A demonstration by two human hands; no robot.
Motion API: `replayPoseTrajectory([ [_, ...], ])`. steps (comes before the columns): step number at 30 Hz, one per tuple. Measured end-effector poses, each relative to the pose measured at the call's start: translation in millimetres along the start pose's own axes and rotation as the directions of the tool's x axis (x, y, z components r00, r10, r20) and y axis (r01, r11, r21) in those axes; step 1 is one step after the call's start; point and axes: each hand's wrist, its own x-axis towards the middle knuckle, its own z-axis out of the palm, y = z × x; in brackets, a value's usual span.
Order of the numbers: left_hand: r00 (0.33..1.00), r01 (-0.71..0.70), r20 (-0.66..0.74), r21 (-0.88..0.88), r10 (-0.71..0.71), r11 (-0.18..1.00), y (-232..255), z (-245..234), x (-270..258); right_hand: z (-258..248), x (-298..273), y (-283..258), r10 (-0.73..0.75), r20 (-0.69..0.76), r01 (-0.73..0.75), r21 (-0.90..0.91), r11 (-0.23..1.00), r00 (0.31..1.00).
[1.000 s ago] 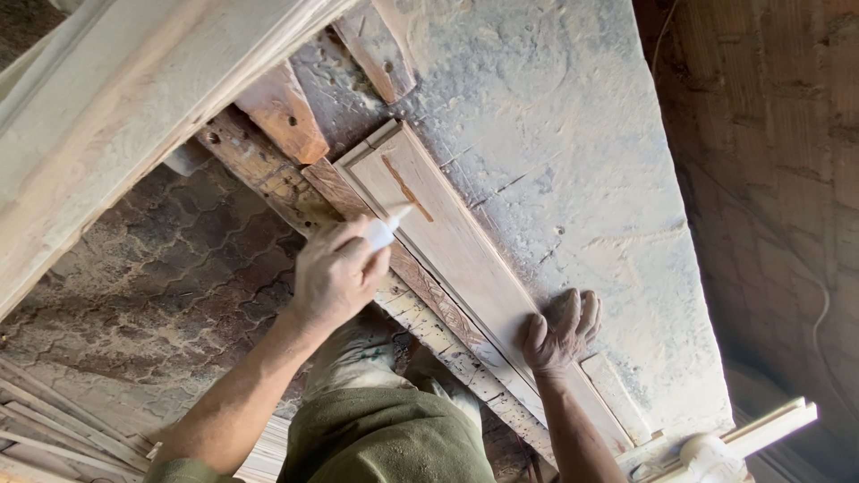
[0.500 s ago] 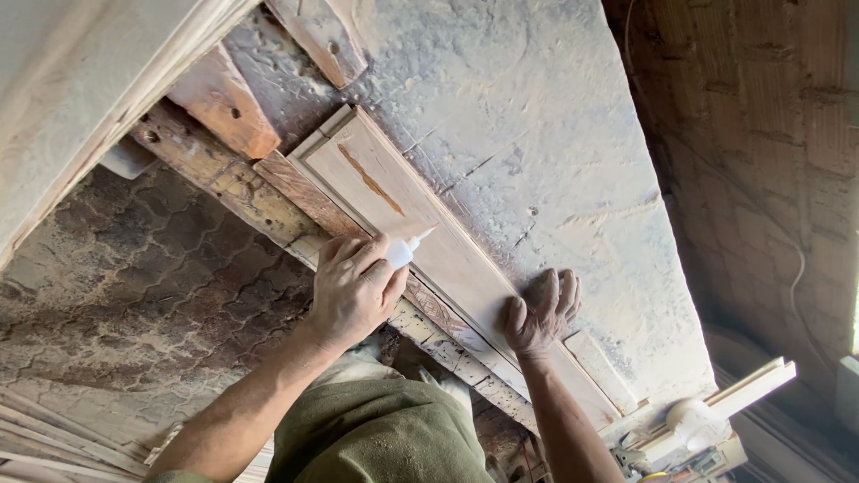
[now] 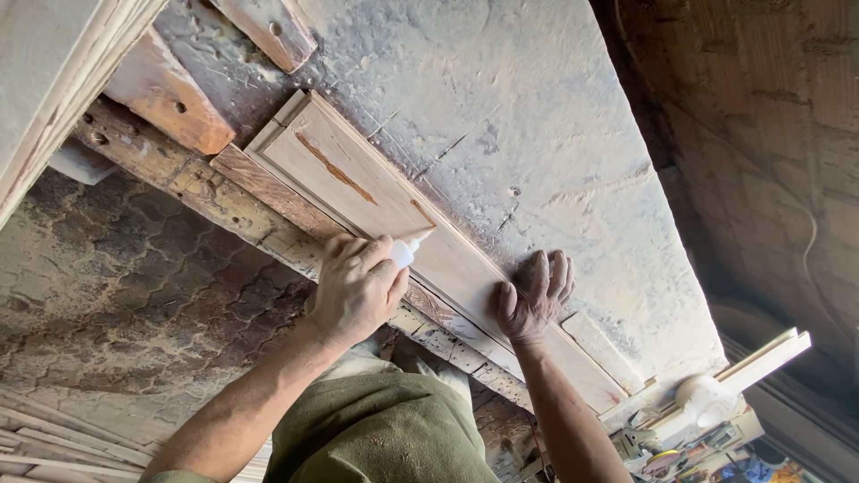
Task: Applying glue to wooden slats and sanding them smooth using an angle grinder.
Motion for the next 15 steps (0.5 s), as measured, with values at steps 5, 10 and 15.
replayPoseTrajectory([
  [5,0.999,-0.036,0.012,0.004,0.036,0.999,6.6,-0.5,3.2,-1.4,0.2,-1.2,0.009,-0.001,-0.009,0.028,1.0,1.0],
  [10,0.999,0.032,0.032,0.035,-0.033,0.999,-6.4,-1.6,-0.6,-1.3,0.0,-1.8,0.017,0.007,-0.017,0.035,0.999,1.0],
  [15,0.999,0.038,-0.004,0.072,-0.038,0.997,-23.6,-17.2,10.6,-0.2,-0.9,-0.7,0.019,0.002,-0.019,0.031,0.999,1.0],
])
